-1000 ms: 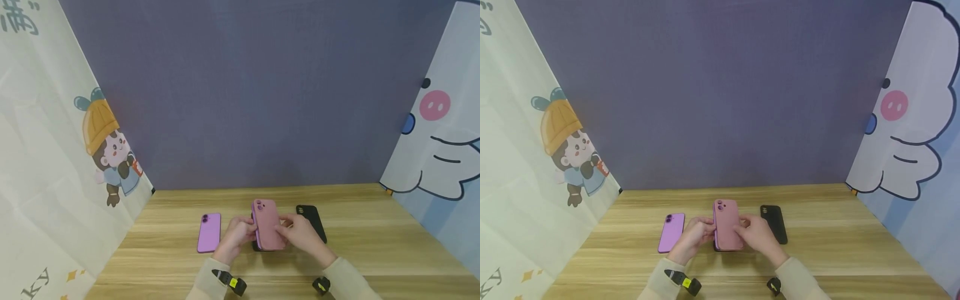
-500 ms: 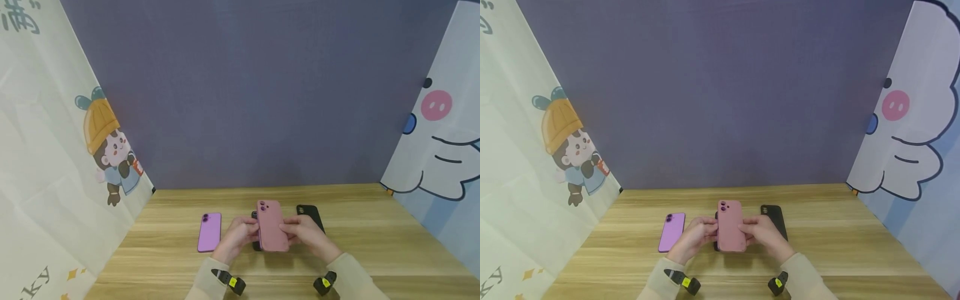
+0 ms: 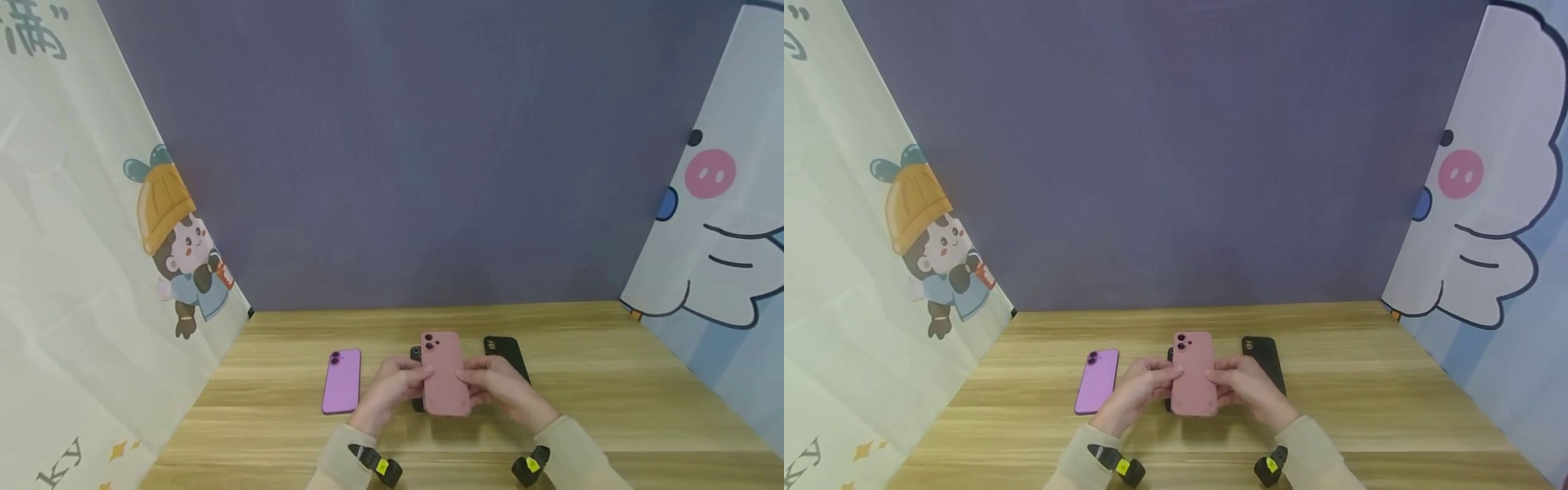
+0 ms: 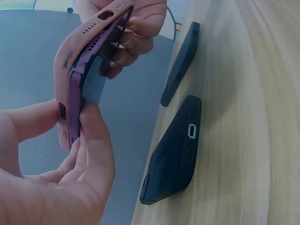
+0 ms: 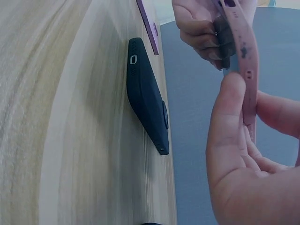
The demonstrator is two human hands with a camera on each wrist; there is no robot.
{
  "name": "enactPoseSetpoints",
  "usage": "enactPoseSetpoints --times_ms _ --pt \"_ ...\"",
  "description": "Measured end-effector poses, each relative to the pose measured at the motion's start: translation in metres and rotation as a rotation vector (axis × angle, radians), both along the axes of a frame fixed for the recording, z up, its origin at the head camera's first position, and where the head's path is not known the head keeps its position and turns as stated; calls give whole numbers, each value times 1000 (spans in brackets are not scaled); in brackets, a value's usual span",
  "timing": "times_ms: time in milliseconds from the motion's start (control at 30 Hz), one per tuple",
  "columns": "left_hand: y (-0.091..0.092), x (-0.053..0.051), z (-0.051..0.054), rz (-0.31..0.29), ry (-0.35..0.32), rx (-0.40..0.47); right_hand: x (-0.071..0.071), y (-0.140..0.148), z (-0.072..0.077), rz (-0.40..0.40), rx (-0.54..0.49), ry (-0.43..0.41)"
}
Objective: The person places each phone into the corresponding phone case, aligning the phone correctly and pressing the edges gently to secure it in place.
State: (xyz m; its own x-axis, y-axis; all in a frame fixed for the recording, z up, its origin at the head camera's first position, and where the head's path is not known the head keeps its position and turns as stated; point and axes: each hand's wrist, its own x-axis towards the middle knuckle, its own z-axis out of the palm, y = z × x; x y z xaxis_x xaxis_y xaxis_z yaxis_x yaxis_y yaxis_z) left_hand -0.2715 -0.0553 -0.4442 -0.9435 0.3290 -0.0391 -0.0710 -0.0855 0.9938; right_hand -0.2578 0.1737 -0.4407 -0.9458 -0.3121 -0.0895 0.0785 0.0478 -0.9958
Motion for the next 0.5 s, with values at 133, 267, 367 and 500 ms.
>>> enactPoseSetpoints --times_ms 133,267,367,500 --pt "0 1 2 37 -3 -19 0 0 1 21 -31 -19" --pt "1 2 4 57 -2 -16 0 3 3 25 -55 -40" --pt "0 1 5 58 10 -12 -2 6 3 23 -67 -53" --pt "-1 1 4 46 28 -28 -4 9 4 12 -70 -55"
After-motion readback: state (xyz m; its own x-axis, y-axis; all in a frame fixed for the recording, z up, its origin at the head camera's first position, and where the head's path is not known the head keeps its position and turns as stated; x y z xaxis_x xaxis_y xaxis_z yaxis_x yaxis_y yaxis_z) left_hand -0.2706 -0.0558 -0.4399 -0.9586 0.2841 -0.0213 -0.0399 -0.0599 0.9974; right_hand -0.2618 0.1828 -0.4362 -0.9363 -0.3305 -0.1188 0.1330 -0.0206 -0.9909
